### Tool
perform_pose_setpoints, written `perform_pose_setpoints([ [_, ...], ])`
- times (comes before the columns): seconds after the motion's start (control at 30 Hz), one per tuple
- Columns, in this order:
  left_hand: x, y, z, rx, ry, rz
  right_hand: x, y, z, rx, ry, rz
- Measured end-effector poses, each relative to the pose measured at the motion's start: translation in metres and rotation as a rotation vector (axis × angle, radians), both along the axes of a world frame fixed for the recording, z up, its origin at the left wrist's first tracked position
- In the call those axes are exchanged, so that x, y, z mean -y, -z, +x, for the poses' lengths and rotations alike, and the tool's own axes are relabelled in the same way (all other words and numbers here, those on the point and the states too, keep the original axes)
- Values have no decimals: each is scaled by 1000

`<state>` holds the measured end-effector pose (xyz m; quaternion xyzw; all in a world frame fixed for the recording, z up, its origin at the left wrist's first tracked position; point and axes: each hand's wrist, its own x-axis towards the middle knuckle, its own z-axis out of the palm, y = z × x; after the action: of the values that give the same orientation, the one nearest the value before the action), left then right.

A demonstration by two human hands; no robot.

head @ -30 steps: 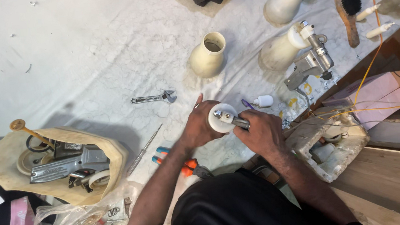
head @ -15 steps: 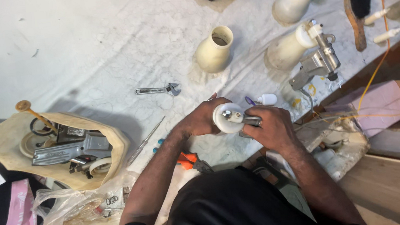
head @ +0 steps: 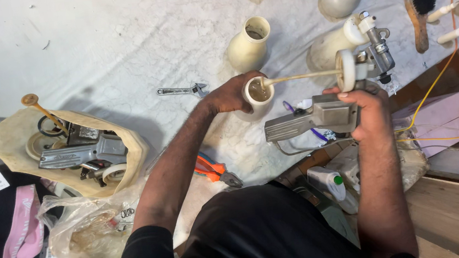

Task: The person assembles a mechanical device on a workbench using a wrench, screwdriver, and pliers. They tighten nuts, insert a spring, and attach a wooden handle to a metal housing, then place the finished unit into a bag.

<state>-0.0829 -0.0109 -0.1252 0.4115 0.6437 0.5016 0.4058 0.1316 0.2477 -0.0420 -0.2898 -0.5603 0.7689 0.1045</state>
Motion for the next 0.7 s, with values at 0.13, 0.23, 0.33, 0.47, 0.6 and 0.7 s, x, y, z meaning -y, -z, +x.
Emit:
perform_pose_setpoints([
  [0.13,29,-4,21,-523,-196,49,-30,33,16,-5,-19,-413],
  [0.23,73,-3,68,-458,-428,-121,-30,66,37,-3,-38,-410],
  [0.33,115,2,116,-458,-473,-345,-8,98,59,-18,-43,-423],
  [0.47,150,16,159,-920,-334,-553,23,120,84,46,-135,-653],
  [0.6,160,28,163,-1174,-219,-670,51,136,90,118,-148,-681],
  [0.7,163,29,154,-1147,-73,-671,69,145,84,126,-177,-875],
])
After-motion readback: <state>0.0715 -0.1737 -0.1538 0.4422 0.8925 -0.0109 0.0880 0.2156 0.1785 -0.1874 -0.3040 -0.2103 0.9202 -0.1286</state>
